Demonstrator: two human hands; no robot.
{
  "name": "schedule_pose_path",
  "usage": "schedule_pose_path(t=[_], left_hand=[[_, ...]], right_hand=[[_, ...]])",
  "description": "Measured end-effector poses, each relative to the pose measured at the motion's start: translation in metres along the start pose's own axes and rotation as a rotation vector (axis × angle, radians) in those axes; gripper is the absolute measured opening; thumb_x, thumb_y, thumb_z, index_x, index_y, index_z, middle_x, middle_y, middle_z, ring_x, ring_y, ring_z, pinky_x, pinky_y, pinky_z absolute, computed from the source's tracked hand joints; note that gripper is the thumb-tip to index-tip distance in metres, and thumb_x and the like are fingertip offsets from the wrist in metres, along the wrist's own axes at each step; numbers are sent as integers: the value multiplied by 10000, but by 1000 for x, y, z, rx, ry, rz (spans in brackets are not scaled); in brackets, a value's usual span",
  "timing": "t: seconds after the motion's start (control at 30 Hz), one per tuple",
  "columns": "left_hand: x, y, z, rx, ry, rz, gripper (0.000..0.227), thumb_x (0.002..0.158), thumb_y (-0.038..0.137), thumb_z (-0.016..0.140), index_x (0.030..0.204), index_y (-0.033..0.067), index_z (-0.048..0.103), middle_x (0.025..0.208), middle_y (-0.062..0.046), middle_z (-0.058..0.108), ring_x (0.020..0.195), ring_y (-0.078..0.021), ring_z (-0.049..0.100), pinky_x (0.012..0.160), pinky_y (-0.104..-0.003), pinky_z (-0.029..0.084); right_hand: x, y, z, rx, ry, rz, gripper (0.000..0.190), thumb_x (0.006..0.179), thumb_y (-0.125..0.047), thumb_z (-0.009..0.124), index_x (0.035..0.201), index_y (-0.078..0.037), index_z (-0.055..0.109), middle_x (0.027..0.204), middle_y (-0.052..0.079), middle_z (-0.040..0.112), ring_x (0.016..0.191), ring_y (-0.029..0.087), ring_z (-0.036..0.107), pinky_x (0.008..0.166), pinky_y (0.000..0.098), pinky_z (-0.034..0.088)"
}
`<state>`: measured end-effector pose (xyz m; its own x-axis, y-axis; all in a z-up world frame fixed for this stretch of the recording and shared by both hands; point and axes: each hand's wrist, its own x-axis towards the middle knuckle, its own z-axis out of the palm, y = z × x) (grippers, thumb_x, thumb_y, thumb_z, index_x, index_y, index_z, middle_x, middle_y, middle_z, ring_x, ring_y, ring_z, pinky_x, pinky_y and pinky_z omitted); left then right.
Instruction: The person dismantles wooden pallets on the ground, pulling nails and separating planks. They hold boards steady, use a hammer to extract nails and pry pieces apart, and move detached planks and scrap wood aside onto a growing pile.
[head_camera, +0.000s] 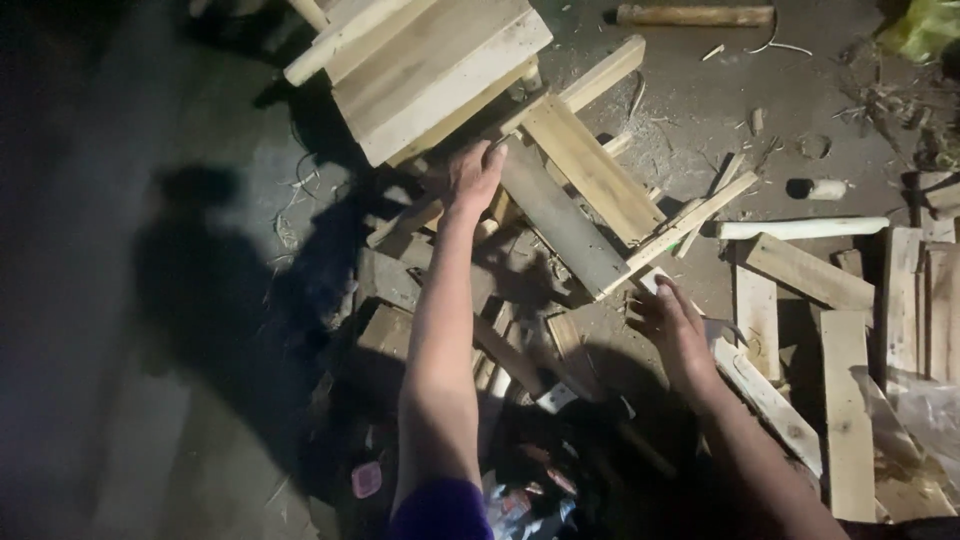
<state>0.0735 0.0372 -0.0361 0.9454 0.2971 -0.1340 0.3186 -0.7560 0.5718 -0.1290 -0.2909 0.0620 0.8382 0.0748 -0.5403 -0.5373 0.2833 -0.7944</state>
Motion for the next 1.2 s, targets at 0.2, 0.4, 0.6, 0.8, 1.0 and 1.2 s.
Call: schedule_pose_path(t=[0.2, 0.4, 0.6, 0.8, 1.0, 1.2], left_hand=[[-8, 3, -12, -114, 45, 29, 580, 957, 622, 595, 1266, 145, 717, 1242, -174, 714, 1254, -365, 637, 1079, -521, 468], [-1, 4, -5, -210, 14, -47, 662, 984, 636, 548, 1332, 83, 656, 1370, -222, 634, 1371, -362, 550, 1164, -520, 404], [-9, 1, -8, -265, 163, 102, 549, 949, 552, 666, 1165, 54, 750, 1196, -250, 703, 1223, -405, 639, 1067, -509, 473], [0, -5, 7, -245, 232, 164, 437, 923, 526, 678, 1123, 149, 773, 1118, -145, 755, 1155, -330, 688, 1033, -437, 515], [-9, 0, -4, -93, 321, 401, 274, 955, 245, 613, 1167, 135, 747, 1116, -87, 751, 999, -300, 693, 903, -397, 531], [-24, 2, -5, -26, 270, 379, 358, 1003, 347, 530, 1300, 204, 671, 1119, -130, 720, 976, -348, 660, 901, -459, 491]], right_hand=[[63, 34, -3, 171, -52, 52, 867, 1066, -440, 515, 1621, 57, 71, 1463, 387, 354, 1350, 501, 467, 1090, 697, 397], [62, 12, 14, 204, 30, 67, 485, 1069, -331, 566, 1378, 37, 498, 1101, 261, 689, 970, 412, 734, 859, 599, 585], [58, 13, 18, 141, 0, 27, 570, 1076, -340, 543, 1442, 81, 426, 1214, 314, 639, 1106, 462, 682, 917, 635, 535], [52, 8, 16, 149, -12, 48, 517, 1086, -384, 484, 1425, 5, 453, 1182, 227, 649, 1077, 399, 690, 960, 601, 528], [70, 65, -48, 92, 78, -25, 580, 1076, -360, 484, 1502, 12, 356, 1218, 228, 568, 921, 296, 622, 782, 418, 556], [38, 64, -35, -92, -13, 88, 615, 1037, -337, 430, 1507, 56, 371, 1294, 242, 563, 1172, 344, 582, 1018, 483, 503]])
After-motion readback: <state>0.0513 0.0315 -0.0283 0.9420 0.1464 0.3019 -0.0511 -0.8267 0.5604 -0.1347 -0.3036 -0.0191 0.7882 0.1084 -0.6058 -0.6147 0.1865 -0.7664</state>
